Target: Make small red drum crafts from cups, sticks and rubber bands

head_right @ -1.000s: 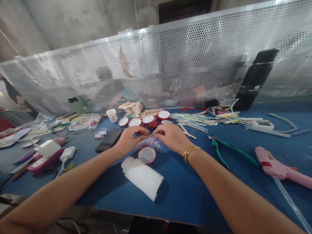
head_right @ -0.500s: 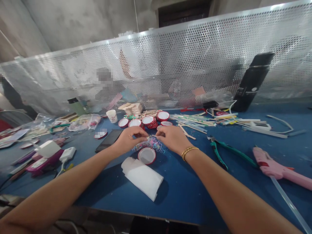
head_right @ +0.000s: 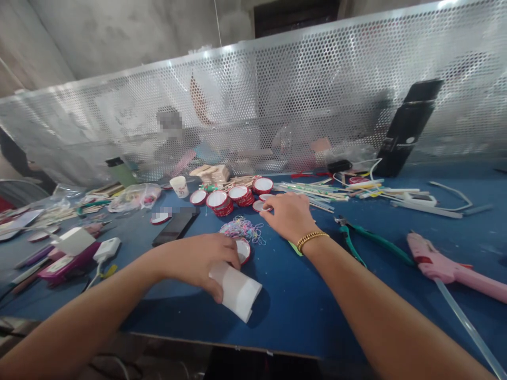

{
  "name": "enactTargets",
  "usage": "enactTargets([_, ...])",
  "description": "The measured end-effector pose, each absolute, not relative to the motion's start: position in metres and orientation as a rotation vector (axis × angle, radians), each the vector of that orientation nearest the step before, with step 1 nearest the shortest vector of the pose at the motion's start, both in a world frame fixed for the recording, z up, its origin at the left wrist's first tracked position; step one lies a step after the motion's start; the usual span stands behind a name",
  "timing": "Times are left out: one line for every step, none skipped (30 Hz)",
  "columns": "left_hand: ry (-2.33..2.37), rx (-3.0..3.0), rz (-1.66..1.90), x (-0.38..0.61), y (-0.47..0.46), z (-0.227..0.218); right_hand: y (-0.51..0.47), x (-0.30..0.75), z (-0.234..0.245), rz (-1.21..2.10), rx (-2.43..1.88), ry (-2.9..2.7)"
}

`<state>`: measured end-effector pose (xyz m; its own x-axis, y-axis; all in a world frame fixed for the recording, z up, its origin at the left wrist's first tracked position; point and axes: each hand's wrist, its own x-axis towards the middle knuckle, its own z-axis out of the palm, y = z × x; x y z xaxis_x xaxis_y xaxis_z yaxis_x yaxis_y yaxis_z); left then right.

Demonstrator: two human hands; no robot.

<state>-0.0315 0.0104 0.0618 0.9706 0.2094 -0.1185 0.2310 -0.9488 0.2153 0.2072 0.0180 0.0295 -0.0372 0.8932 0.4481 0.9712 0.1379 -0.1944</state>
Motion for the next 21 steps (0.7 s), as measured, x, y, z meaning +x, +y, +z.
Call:
enactTargets([0.352,2.911,-0.145,-0.032,0.008,0.062,0.017,0.206,0.03,-0.221,-1.782,-1.963])
enactTargets([0.378,2.933,-0.149,-0.033,0.005,0.063,0.016,0.206,0.03,-0.218,-1.78,-1.968])
enactTargets([0.4,2.954,-0.153,-0.033,0.002,0.063,0.016,0.205,0.03,-0.212,-1.776,-1.977])
enactTargets([0.422,2.97,-0.158,-0.033,0.0,0.064,0.016,0.204,0.03,-0.203,-1.77,-1.988])
enactTargets([0.438,2.976,-0.162,-0.033,-0.003,0.065,0.015,0.203,0.03,-0.192,-1.764,-2.0])
enactTargets([0.445,2.972,-0.168,-0.033,-0.005,0.065,0.015,0.203,0.03,-0.18,-1.761,-2.011])
enactTargets([0.445,2.957,-0.174,-0.033,-0.006,0.065,0.016,0.202,0.029,-0.169,-1.762,-2.02])
enactTargets([0.442,2.936,-0.178,-0.032,-0.007,0.065,0.016,0.202,0.029,-0.159,-1.766,-2.03])
enactTargets([0.438,2.912,-0.176,-0.031,-0.007,0.065,0.016,0.201,0.028,-0.15,-1.772,-2.041])
enactTargets([0.433,2.888,-0.169,-0.031,-0.006,0.065,0.017,0.201,0.027,-0.141,-1.774,-2.054])
enactTargets([0.421,2.862,-0.161,-0.03,-0.005,0.065,0.018,0.201,0.026,-0.132,-1.761,-2.071])
enactTargets([0.407,2.836,-0.151,-0.029,-0.003,0.066,0.019,0.201,0.025,-0.117,-1.728,-2.097])
enactTargets([0.39,2.811,-0.141,-0.028,-0.001,0.066,0.019,0.201,0.024,-0.094,-1.673,-2.13])
enactTargets([0.367,2.785,-0.134,-0.028,0.002,0.066,0.02,0.201,0.023,-0.067,-1.599,-2.165])
enactTargets([0.342,2.758,-0.131,-0.027,0.004,0.066,0.021,0.2,0.021,-0.037,-1.512,-2.198])
enactTargets([0.318,2.73,-0.131,-0.027,0.006,0.067,0.021,0.198,0.019,-0.008,-1.421,-2.225])
enactTargets([0.296,2.7,-0.137,-0.027,0.008,0.067,0.022,0.195,0.017,0.017,-1.336,-2.246])
enactTargets([0.274,2.667,-0.149,-0.027,0.01,0.068,0.023,0.191,0.014,0.036,-1.263,-2.263])
enactTargets([0.253,2.632,-0.164,-0.028,0.012,0.068,0.023,0.187,0.012,0.049,-1.199,-2.283])
enactTargets([0.242,2.599,-0.171,-0.029,0.013,0.068,0.024,0.182,0.009,0.059,-1.146,-2.309])
enactTargets([0.242,2.568,-0.167,-0.03,0.014,0.068,0.025,0.177,0.006,0.065,-1.108,-2.343])
